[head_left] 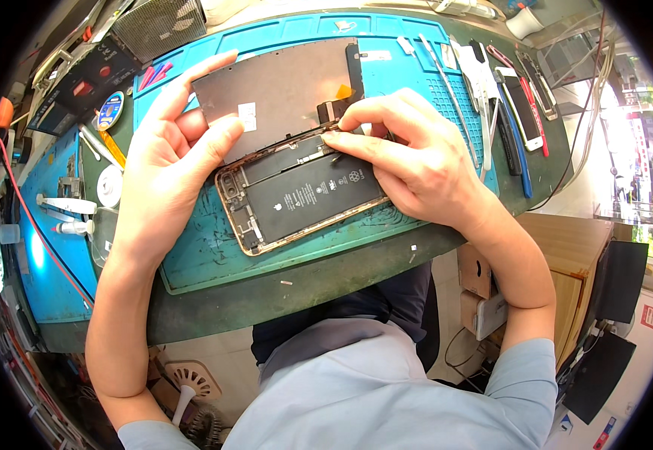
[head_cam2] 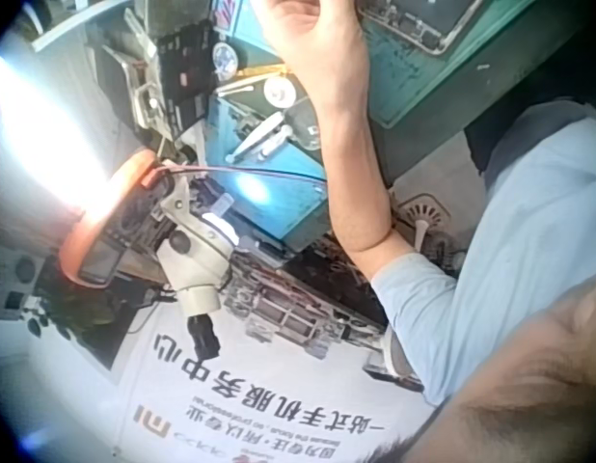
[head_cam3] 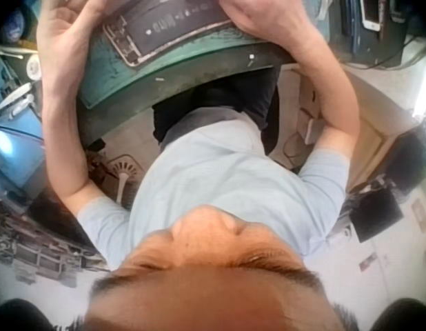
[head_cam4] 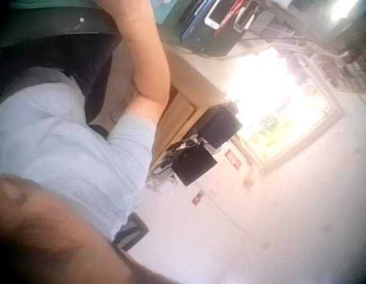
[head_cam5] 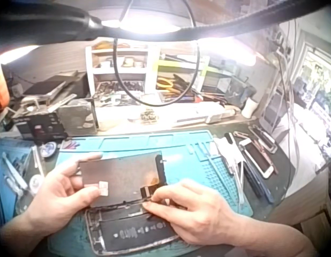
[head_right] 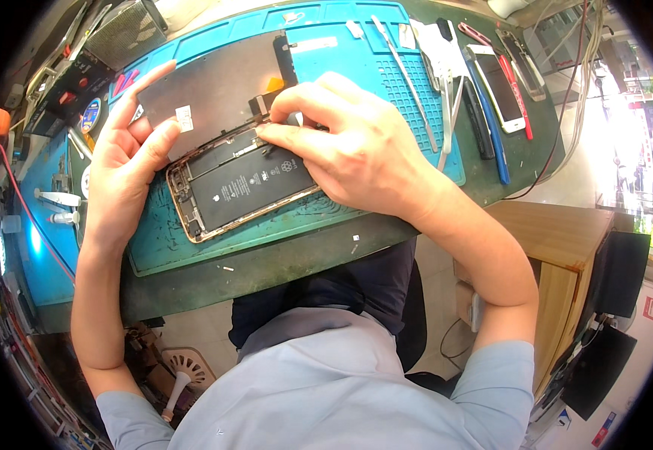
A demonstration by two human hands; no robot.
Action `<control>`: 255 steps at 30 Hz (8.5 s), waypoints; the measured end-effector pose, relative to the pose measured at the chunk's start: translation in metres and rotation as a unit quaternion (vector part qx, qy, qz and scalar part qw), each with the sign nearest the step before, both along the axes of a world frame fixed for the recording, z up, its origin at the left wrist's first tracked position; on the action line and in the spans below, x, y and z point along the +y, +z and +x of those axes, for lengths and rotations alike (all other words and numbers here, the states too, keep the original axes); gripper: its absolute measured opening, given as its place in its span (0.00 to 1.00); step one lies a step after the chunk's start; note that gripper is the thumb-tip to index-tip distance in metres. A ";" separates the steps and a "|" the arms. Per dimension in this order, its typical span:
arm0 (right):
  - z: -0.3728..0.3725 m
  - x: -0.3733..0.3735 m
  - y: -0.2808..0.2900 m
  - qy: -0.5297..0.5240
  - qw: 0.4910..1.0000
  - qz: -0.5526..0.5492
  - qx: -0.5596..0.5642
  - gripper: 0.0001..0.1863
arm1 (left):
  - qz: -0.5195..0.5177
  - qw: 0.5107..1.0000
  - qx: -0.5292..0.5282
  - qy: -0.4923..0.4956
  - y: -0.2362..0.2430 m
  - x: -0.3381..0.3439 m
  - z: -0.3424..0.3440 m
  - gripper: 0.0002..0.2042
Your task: The person repairs a disassembled smartphone by connecting a ribbon cable to the motherboard and testing the screen with a power supply. They then plug a charging cable into the device to verify functionality.
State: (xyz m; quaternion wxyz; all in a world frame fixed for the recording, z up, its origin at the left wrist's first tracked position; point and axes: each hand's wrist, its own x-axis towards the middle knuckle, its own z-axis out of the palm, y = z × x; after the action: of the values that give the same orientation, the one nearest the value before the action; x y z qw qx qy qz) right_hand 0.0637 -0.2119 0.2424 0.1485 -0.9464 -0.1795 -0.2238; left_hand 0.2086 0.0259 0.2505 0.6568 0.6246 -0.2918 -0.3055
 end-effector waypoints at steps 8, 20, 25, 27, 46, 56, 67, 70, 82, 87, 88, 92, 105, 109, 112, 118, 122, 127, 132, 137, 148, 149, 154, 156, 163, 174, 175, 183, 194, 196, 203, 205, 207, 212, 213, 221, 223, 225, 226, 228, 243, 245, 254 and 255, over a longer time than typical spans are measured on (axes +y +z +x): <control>0.000 0.001 0.000 0.004 0.999 -0.037 -0.019 0.20 | -0.006 1.000 0.003 0.012 0.000 -0.002 -0.002 0.28; 0.005 0.003 0.003 0.043 0.995 -0.073 -0.046 0.22 | -0.019 1.000 0.008 0.012 -0.003 -0.003 -0.003 0.28; 0.008 0.002 0.002 0.052 0.991 -0.104 -0.059 0.17 | -0.003 1.000 -0.006 -0.008 -0.003 -0.001 0.000 0.29; 0.008 0.001 0.002 0.055 0.992 -0.102 -0.056 0.17 | -0.004 1.000 -0.005 -0.006 -0.004 -0.001 0.000 0.29; -0.001 -0.001 0.002 0.021 0.999 0.006 -0.025 0.26 | -0.020 1.000 0.015 0.001 -0.004 -0.001 -0.002 0.28; 0.015 0.001 -0.003 -0.015 0.992 0.054 -0.113 0.20 | -0.025 0.999 0.022 0.010 -0.006 -0.002 -0.001 0.28; 0.015 0.013 -0.007 -0.018 0.989 0.125 -0.070 0.18 | -0.039 0.999 0.016 0.010 -0.006 -0.002 -0.001 0.27; 0.015 0.010 -0.005 0.007 0.994 0.079 -0.077 0.20 | -0.044 0.999 0.008 0.010 -0.007 -0.002 -0.002 0.27; 0.012 0.010 -0.003 0.011 0.996 0.038 -0.078 0.22 | -0.068 0.996 -0.060 0.005 -0.009 -0.002 -0.007 0.25; 0.017 0.011 -0.012 -0.033 0.985 0.134 -0.104 0.19 | -0.100 0.990 -0.088 0.049 -0.018 -0.002 -0.006 0.15; 0.018 0.011 -0.012 -0.037 0.982 0.155 -0.102 0.18 | -0.089 0.990 -0.098 0.047 -0.019 0.000 -0.005 0.13; 0.018 0.013 -0.010 -0.042 0.978 0.186 -0.082 0.17 | -0.050 0.990 -0.123 0.054 -0.021 0.004 -0.002 0.10; 0.017 0.009 -0.008 -0.030 0.993 0.054 -0.100 0.13 | -0.044 0.988 -0.145 0.037 -0.017 -0.001 -0.010 0.13; 0.014 0.011 -0.006 -0.028 0.995 0.046 -0.089 0.14 | -0.015 0.992 -0.123 0.019 -0.015 0.003 -0.008 0.13; 0.016 0.011 -0.006 -0.006 0.994 0.021 -0.107 0.16 | -0.076 0.993 -0.074 0.043 -0.020 -0.001 -0.009 0.13; 0.014 0.009 -0.003 0.017 0.994 -0.029 -0.107 0.20 | -0.065 0.996 -0.053 0.037 -0.019 0.001 -0.003 0.12; 0.010 0.010 0.004 0.029 0.997 -0.035 -0.066 0.22 | -0.062 0.996 -0.052 0.034 -0.018 0.002 -0.003 0.12; 0.009 0.013 0.009 0.038 0.993 -0.078 -0.076 0.25 | -0.069 0.996 -0.050 0.037 -0.019 -0.001 -0.005 0.14; 0.008 0.014 0.010 0.039 0.993 -0.089 -0.073 0.26 | -0.066 0.996 -0.049 0.033 -0.019 -0.002 -0.004 0.15; 0.008 0.012 0.011 0.044 0.993 -0.092 -0.063 0.26 | -0.072 0.996 -0.044 0.026 -0.020 -0.002 -0.002 0.16; 0.004 -0.001 0.002 0.084 0.987 -0.100 -0.088 0.25 | -0.071 0.996 -0.045 0.021 -0.021 -0.001 -0.001 0.16; 0.005 -0.001 0.001 0.087 0.986 -0.103 -0.096 0.26 | -0.062 0.997 -0.043 0.016 -0.021 -0.001 -0.001 0.16; 0.004 -0.002 0.000 0.092 0.984 -0.111 -0.109 0.24 | -0.035 0.999 -0.037 0.003 -0.019 0.001 0.003 0.18; 0.005 -0.002 0.000 0.093 0.984 -0.106 -0.111 0.23 | -0.055 0.997 -0.045 0.022 -0.019 -0.001 0.000 0.16; 0.004 0.002 0.002 0.088 0.987 -0.082 -0.103 0.21 | -0.072 0.996 -0.040 0.037 -0.019 -0.002 -0.003 0.14; 0.003 0.000 -0.003 0.089 0.981 -0.126 -0.115 0.23 | -0.045 0.998 -0.042 0.029 -0.018 -0.001 -0.001 0.15; 0.002 0.001 -0.003 0.087 0.981 -0.132 -0.115 0.23 | -0.059 0.997 -0.041 0.041 -0.018 -0.002 -0.002 0.14; -0.001 0.004 0.003 0.084 0.980 -0.153 -0.099 0.21 | -0.060 0.997 -0.046 0.017 -0.019 0.000 0.001 0.17; -0.003 0.007 0.009 0.083 0.947 -0.287 -0.114 0.27 | -0.059 0.998 -0.034 0.005 -0.019 0.000 0.001 0.18; -0.003 0.008 0.008 0.084 0.950 -0.278 -0.118 0.28 | -0.056 0.998 -0.031 0.003 -0.017 0.000 0.001 0.18; 0.004 0.004 0.013 0.132 0.976 -0.159 -0.075 0.24 | -0.063 0.998 -0.028 0.006 -0.020 0.000 0.003 0.19; 0.001 0.000 0.011 0.127 0.981 -0.133 -0.066 0.24 | -0.071 0.997 -0.037 0.001 -0.023 -0.002 0.003 0.19; 0.000 -0.002 0.008 0.122 0.985 -0.100 -0.072 0.22 | -0.070 0.997 -0.038 0.000 -0.021 -0.002 0.003 0.19; 0.003 0.001 0.008 0.126 0.985 -0.082 -0.081 0.21 | -0.090 0.995 -0.040 0.009 -0.022 -0.002 0.001 0.18; 0.003 0.001 0.009 0.130 0.984 -0.092 -0.077 0.21 | -0.084 0.996 -0.037 0.003 -0.022 -0.002 0.002 0.18; 0.004 -0.001 0.007 0.115 0.986 -0.106 -0.061 0.25 | -0.064 0.997 -0.033 -0.003 -0.019 0.000 0.002 0.19; 0.004 -0.003 0.007 0.111 0.985 -0.117 -0.059 0.26 | -0.071 0.997 -0.030 0.000 -0.019 -0.001 0.001 0.18; 0.005 -0.001 0.007 0.108 0.985 -0.117 -0.059 0.27 | -0.074 0.997 -0.032 0.003 -0.021 -0.002 0.001 0.18; 0.006 0.001 0.008 0.111 0.986 -0.111 -0.054 0.26 | -0.074 0.997 -0.033 0.005 -0.022 -0.001 0.001 0.18; 0.007 0.004 0.013 0.116 0.987 -0.100 -0.044 0.26 | -0.063 0.997 -0.034 0.000 -0.019 0.000 0.002 0.18; 0.008 0.000 0.007 0.117 0.989 -0.069 -0.052 0.29 | -0.076 0.996 -0.045 0.022 -0.022 -0.002 0.001 0.19; 0.006 0.000 0.006 0.115 0.990 -0.064 -0.048 0.29 | -0.068 0.997 -0.042 0.021 -0.021 -0.001 0.001 0.18; 0.006 0.001 0.008 0.103 0.993 -0.040 -0.052 0.29 | -0.054 0.998 -0.033 0.027 -0.017 -0.003 0.000 0.15; 0.005 0.002 0.009 0.095 0.994 -0.034 -0.049 0.30 | -0.040 0.998 -0.029 0.027 -0.014 -0.002 0.001 0.16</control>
State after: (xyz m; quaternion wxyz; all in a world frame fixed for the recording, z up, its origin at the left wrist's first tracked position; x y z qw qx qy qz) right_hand 0.0685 -0.2100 0.2510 0.1281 -0.9173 -0.2832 -0.2489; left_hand 0.2091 0.0235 0.2361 0.6807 0.6141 -0.3055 -0.2572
